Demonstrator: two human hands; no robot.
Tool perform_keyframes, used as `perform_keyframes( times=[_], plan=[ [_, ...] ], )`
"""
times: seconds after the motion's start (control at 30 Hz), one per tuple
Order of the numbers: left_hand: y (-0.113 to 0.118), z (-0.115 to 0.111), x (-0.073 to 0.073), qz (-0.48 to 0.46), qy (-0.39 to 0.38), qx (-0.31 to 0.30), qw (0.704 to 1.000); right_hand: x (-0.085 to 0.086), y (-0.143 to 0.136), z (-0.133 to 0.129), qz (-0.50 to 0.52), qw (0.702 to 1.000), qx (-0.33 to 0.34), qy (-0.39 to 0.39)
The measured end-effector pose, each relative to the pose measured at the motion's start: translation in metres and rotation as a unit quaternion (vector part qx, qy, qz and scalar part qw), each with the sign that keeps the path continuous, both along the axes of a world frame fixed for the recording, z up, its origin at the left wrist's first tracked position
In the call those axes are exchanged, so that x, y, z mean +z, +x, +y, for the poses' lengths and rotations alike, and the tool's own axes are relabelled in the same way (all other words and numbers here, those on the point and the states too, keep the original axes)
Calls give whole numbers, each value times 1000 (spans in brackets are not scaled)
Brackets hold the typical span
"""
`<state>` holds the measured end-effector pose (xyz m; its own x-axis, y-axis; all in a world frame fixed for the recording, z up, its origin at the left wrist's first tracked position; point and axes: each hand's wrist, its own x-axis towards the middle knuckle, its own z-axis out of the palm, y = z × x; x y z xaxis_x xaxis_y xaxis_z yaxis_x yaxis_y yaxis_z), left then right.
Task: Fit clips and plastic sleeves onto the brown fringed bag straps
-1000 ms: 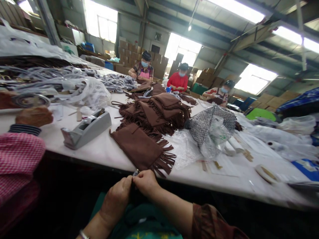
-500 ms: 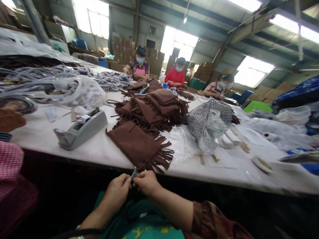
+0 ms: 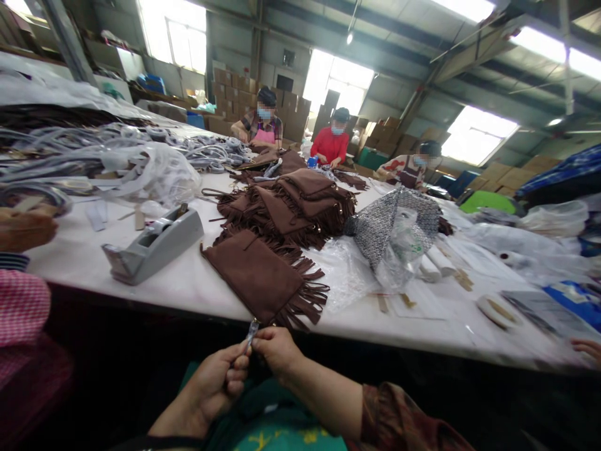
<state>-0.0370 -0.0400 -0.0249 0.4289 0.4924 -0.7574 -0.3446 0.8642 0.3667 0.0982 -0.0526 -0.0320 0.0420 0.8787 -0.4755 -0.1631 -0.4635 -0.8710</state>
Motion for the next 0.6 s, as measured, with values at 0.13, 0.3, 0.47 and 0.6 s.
perform_keyframes(
  times=[0.13, 0.3, 0.47, 0.6],
  plan=[
    [-1, -2, 2, 1, -11, 5, 1000, -7, -1, 2, 35, 999, 11, -8],
    [0, -8, -9, 71, 123, -36, 989, -17, -2, 4, 27, 998, 5, -63],
    [5, -14, -19, 196, 273, -27, 941, -16, 2, -3, 140, 990, 6, -36],
    [6, -14, -14, 152, 233, -4, 961, -15, 2, -9, 291, 956, -3, -35]
  ],
)
